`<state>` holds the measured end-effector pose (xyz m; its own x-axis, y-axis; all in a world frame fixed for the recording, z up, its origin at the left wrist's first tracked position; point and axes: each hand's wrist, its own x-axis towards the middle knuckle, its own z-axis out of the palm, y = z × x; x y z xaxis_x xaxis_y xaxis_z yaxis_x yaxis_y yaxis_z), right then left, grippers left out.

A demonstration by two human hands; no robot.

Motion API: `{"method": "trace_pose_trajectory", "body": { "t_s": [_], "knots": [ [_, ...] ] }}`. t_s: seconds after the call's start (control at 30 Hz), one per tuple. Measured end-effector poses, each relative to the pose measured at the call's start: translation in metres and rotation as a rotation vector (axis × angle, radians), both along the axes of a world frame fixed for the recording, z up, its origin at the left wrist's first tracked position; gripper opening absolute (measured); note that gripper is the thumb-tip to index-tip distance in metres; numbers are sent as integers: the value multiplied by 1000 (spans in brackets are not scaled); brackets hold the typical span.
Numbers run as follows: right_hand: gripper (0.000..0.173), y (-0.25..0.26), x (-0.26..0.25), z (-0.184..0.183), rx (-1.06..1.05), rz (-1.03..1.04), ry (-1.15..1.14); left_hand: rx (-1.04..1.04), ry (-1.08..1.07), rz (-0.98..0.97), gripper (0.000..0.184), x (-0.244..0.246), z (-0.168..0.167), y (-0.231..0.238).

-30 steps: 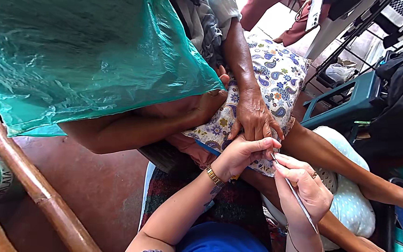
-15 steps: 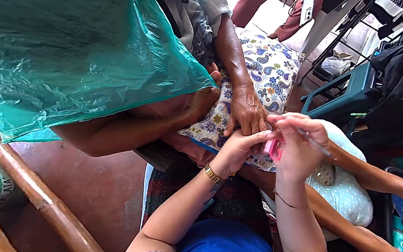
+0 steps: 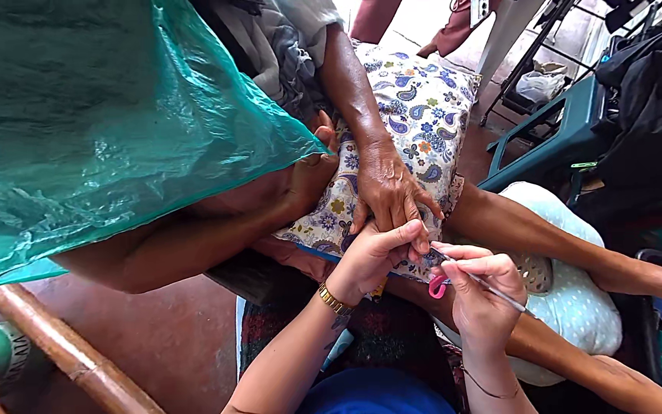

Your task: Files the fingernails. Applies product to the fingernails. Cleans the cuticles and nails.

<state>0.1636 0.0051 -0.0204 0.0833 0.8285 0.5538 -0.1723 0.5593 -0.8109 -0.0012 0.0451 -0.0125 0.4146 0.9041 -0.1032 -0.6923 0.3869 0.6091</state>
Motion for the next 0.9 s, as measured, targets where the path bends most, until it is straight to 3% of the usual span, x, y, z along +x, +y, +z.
{"method": "trace_pose_trajectory", "body": {
  "t_s": [0.2,0.9],
  "knots": [
    [21,1,-4,-5,90,-1,-37,-18,19,19,17,0,2,-1],
    [25,3,-2,-13,86,45,-3,-15,11,10,17,-1,-1,-1]
  ]
}}
